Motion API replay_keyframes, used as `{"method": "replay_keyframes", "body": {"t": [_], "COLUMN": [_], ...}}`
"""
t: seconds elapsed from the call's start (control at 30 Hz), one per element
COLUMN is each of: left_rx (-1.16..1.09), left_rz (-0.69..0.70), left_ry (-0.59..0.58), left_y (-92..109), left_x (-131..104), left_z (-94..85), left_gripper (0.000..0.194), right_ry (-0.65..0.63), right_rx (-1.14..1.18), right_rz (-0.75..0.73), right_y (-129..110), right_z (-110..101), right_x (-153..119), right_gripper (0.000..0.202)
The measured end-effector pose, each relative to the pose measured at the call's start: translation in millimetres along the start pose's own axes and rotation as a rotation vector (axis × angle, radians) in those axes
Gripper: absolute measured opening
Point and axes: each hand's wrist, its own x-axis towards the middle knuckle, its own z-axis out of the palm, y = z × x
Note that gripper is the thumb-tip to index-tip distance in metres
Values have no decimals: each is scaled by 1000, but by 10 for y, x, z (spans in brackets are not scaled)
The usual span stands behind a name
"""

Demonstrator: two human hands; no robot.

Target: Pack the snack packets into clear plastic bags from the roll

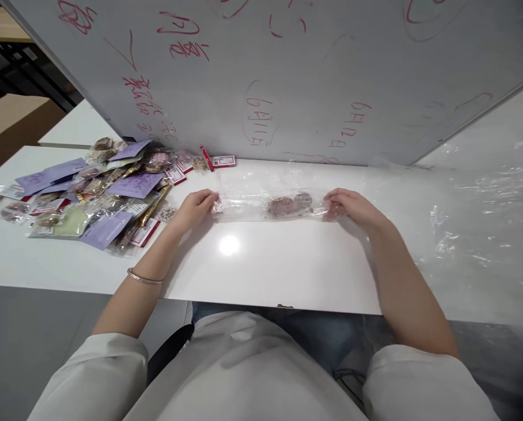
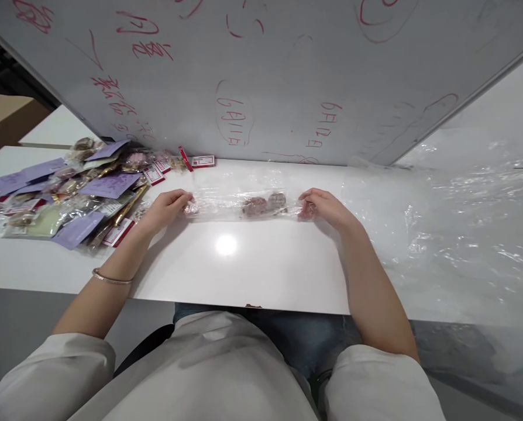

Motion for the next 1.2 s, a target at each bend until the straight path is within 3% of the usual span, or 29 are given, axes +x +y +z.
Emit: {"method": "replay_keyframes", "body": {"t": [0.07,0.2,0.3,0.33,0.4,0.43,0.5,0.57,0.6,0.63,0.7,0.8,0.93,1.0,1.1,1.2], "left_rx": [214,608,664,647,573,521,418,368,365,368,351,234,100,150,361,506], "left_rz": [-3,7,-10,7,128,234,464,600,613,597,509,309,150,99,1,-35], "left_ry": [57,49,110,176,306,318,163,-91,-183,-237,-241,-164,-16,25,-22,-31], "left_y": [21,68,78,81,101,119,161,192,196,192,162,103,74,82,107,123], "left_x": [7,-26,-66,-83,-122,-143,-183,-208,-210,-205,-177,-111,-38,-27,-42,-65], "left_z": [81,153,131,111,61,38,13,31,53,77,114,103,50,59,115,166], "left_gripper": [35,31,28,30,37,42,53,60,57,52,42,39,36,35,33,31], "right_ry": [162,414,504,548,594,546,260,-76,-178,-221,-161,19,102,62,14,96], "right_rx": [-158,-546,-644,-644,-648,-653,-672,-683,-683,-678,-638,-488,-293,-319,-473,-626], "right_rz": [16,46,136,111,-89,-235,-475,-530,-513,-493,-466,-395,-320,-270,-137,-23], "right_y": [-2,-28,-11,-3,6,6,-1,-1,4,13,34,45,-14,-61,-118,-122], "right_z": [134,311,275,238,153,113,59,49,59,72,100,115,152,197,251,246], "right_x": [49,116,118,101,45,9,-59,-102,-111,-112,-99,-79,-93,-115,-144,-131], "right_gripper": [16,27,43,48,51,52,56,68,74,76,66,39,33,34,35,32]}}
